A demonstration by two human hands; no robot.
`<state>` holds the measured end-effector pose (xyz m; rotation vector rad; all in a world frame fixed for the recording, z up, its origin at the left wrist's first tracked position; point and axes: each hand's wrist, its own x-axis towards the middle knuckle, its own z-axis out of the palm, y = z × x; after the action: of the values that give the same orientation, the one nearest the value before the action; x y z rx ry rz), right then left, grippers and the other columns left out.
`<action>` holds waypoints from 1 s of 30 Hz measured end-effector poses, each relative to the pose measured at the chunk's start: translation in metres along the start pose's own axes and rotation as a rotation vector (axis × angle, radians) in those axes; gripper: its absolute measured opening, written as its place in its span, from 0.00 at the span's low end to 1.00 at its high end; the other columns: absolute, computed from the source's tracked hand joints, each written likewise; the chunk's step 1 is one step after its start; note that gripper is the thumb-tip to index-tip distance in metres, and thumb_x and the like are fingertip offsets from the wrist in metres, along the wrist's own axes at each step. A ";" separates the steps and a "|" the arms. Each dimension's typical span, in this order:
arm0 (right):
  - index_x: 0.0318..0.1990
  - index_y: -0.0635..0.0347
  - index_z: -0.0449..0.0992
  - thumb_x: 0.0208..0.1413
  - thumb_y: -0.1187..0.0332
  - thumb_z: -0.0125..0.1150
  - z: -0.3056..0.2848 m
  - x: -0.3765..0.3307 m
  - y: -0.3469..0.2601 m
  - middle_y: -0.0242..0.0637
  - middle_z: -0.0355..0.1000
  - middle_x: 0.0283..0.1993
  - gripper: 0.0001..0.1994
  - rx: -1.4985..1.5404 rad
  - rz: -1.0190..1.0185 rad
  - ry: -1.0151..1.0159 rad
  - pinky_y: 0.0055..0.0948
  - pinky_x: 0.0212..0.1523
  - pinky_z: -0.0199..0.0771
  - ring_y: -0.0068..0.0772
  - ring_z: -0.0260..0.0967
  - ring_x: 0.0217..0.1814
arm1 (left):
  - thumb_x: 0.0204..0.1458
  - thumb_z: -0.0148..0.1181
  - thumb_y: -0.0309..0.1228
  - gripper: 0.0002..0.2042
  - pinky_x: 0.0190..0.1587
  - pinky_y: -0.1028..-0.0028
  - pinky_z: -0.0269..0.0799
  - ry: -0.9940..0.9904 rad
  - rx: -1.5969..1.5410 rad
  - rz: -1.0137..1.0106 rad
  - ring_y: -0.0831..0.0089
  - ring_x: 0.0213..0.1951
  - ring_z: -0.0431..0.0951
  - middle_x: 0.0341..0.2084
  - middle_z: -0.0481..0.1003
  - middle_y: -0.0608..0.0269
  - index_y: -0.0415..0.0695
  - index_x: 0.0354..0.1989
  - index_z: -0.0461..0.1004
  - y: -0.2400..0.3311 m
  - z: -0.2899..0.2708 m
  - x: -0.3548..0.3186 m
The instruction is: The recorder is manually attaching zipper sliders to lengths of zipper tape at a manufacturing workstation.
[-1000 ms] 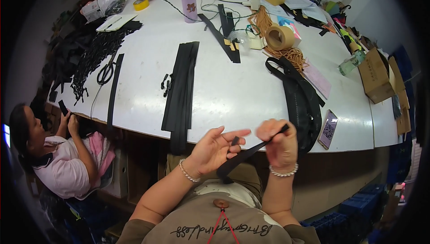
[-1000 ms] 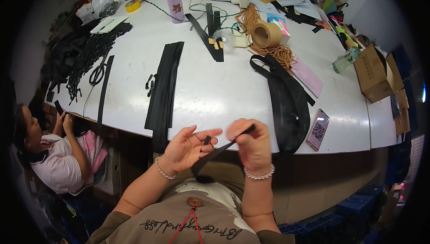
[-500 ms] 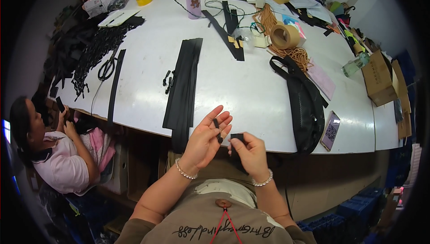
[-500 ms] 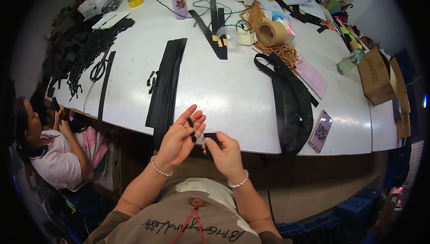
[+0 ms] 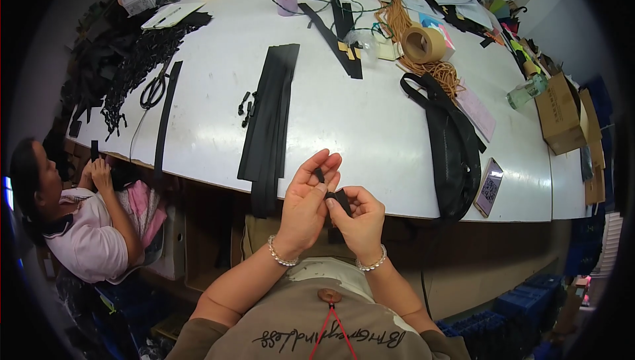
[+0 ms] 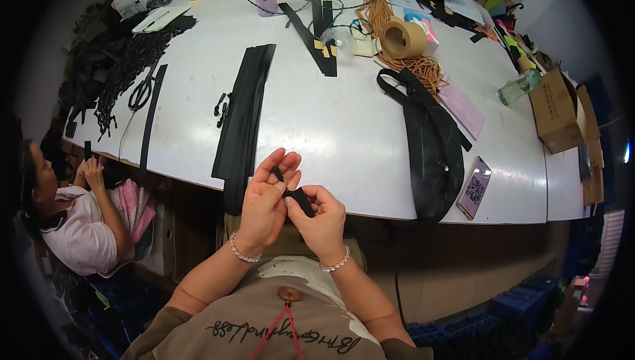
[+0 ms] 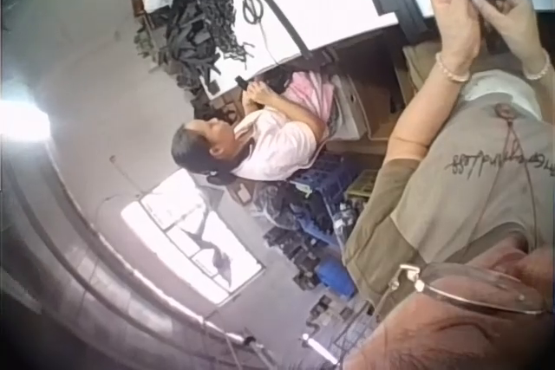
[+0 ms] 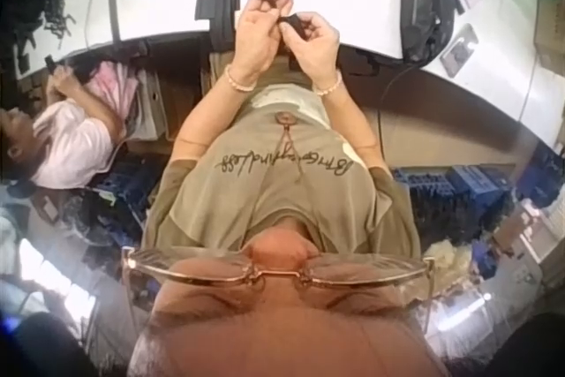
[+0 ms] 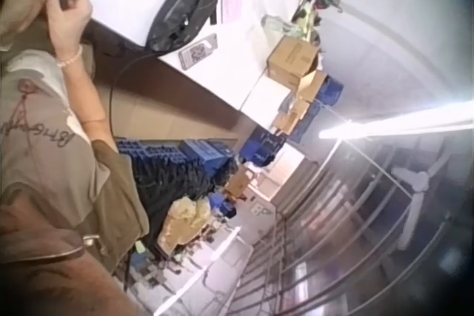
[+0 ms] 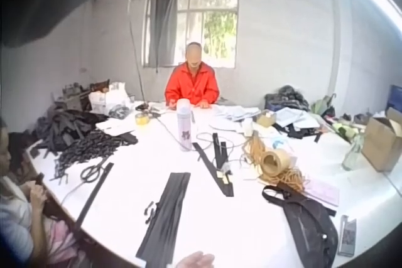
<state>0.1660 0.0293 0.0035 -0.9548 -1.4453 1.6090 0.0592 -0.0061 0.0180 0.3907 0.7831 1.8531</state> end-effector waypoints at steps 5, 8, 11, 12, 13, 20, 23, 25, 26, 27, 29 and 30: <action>0.36 0.69 0.72 0.49 0.81 0.62 -0.001 -0.001 -0.002 0.30 0.72 0.29 0.08 -0.002 -0.078 0.104 0.13 0.25 0.68 0.13 0.67 0.25 | 0.58 0.44 0.20 0.17 0.56 0.73 0.65 -0.010 0.089 -0.136 0.71 0.54 0.68 0.53 0.67 0.53 0.37 0.57 0.61 -0.006 -0.005 -0.007; 0.36 0.69 0.72 0.48 0.80 0.63 -0.006 0.001 -0.007 0.31 0.73 0.29 0.08 -0.066 -0.123 0.111 0.13 0.26 0.68 0.13 0.67 0.26 | 0.59 0.48 0.24 0.12 0.45 0.79 0.73 -0.032 0.221 -0.200 0.80 0.39 0.74 0.44 0.74 0.59 0.37 0.49 0.70 -0.004 -0.013 -0.009; 0.35 0.69 0.73 0.49 0.79 0.63 -0.011 -0.001 -0.013 0.31 0.73 0.29 0.07 -0.086 -0.116 0.056 0.14 0.27 0.70 0.14 0.68 0.27 | 0.59 0.50 0.26 0.12 0.43 0.81 0.73 -0.097 0.296 -0.306 0.82 0.36 0.74 0.39 0.74 0.63 0.37 0.49 0.71 -0.002 -0.030 -0.008; 0.35 0.69 0.74 0.49 0.79 0.63 -0.013 -0.001 -0.014 0.32 0.74 0.29 0.06 -0.070 -0.108 0.018 0.15 0.28 0.71 0.15 0.69 0.27 | 0.59 0.51 0.27 0.13 0.42 0.82 0.74 -0.107 0.153 -0.379 0.82 0.34 0.73 0.37 0.74 0.64 0.37 0.50 0.70 0.000 -0.033 -0.007; 0.35 0.69 0.74 0.49 0.79 0.63 -0.014 -0.002 -0.013 0.32 0.74 0.29 0.06 -0.068 -0.106 0.018 0.15 0.28 0.71 0.15 0.69 0.27 | 0.59 0.52 0.28 0.13 0.42 0.82 0.74 -0.115 0.009 -0.449 0.82 0.33 0.73 0.35 0.74 0.66 0.36 0.50 0.70 0.001 -0.035 -0.006; 0.38 0.68 0.75 0.60 0.71 0.53 -0.020 -0.001 -0.018 0.30 0.71 0.26 0.08 0.195 0.114 -0.060 0.15 0.23 0.66 0.15 0.64 0.23 | 0.59 0.52 0.28 0.12 0.41 0.82 0.75 0.000 -0.110 -0.480 0.82 0.34 0.74 0.34 0.74 0.65 0.36 0.49 0.70 0.004 -0.034 -0.006; 0.39 0.68 0.74 0.62 0.68 0.49 -0.020 -0.001 -0.028 0.30 0.69 0.26 0.11 0.295 0.201 -0.137 0.14 0.22 0.65 0.15 0.63 0.22 | 0.58 0.51 0.27 0.11 0.42 0.82 0.75 0.037 -0.058 -0.478 0.82 0.35 0.74 0.35 0.74 0.64 0.36 0.48 0.71 0.012 -0.031 -0.003; 0.39 0.68 0.74 0.63 0.67 0.47 -0.019 0.000 -0.031 0.30 0.69 0.26 0.12 0.368 0.240 -0.178 0.14 0.21 0.64 0.15 0.63 0.22 | 0.58 0.51 0.26 0.10 0.41 0.82 0.75 -0.058 -0.012 -0.443 0.82 0.35 0.75 0.36 0.74 0.64 0.37 0.47 0.71 0.015 -0.034 -0.002; 0.39 0.67 0.74 0.62 0.68 0.50 -0.018 0.000 -0.032 0.30 0.70 0.26 0.10 0.345 0.229 -0.158 0.13 0.20 0.62 0.14 0.62 0.21 | 0.58 0.51 0.26 0.10 0.41 0.82 0.75 -0.051 -0.014 -0.442 0.82 0.35 0.75 0.36 0.74 0.64 0.37 0.47 0.71 0.017 -0.036 0.000; 0.39 0.67 0.74 0.60 0.70 0.52 -0.018 -0.001 -0.032 0.30 0.70 0.25 0.08 0.322 0.220 -0.134 0.13 0.19 0.61 0.13 0.62 0.20 | 0.58 0.52 0.26 0.10 0.41 0.82 0.75 -0.124 0.094 -0.413 0.82 0.35 0.75 0.36 0.74 0.64 0.37 0.46 0.71 0.019 -0.038 0.002; 0.37 0.67 0.74 0.58 0.72 0.55 -0.015 -0.001 -0.031 0.30 0.71 0.25 0.06 0.217 0.196 -0.127 0.13 0.18 0.60 0.12 0.61 0.19 | 0.58 0.52 0.26 0.09 0.41 0.82 0.74 -0.189 0.199 -0.387 0.82 0.35 0.75 0.36 0.74 0.64 0.37 0.45 0.71 0.024 -0.039 0.006; 0.36 0.67 0.74 0.55 0.74 0.58 -0.013 0.000 -0.031 0.30 0.71 0.24 0.05 0.114 0.163 -0.115 0.12 0.17 0.59 0.11 0.61 0.18 | 0.58 0.52 0.25 0.08 0.40 0.82 0.74 -0.248 0.345 -0.338 0.82 0.35 0.75 0.36 0.74 0.64 0.37 0.44 0.72 0.029 -0.035 0.009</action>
<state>0.1792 0.0374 0.0338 -0.9475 -1.3646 1.8716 0.0143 -0.0165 0.0112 0.6514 0.9345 1.3272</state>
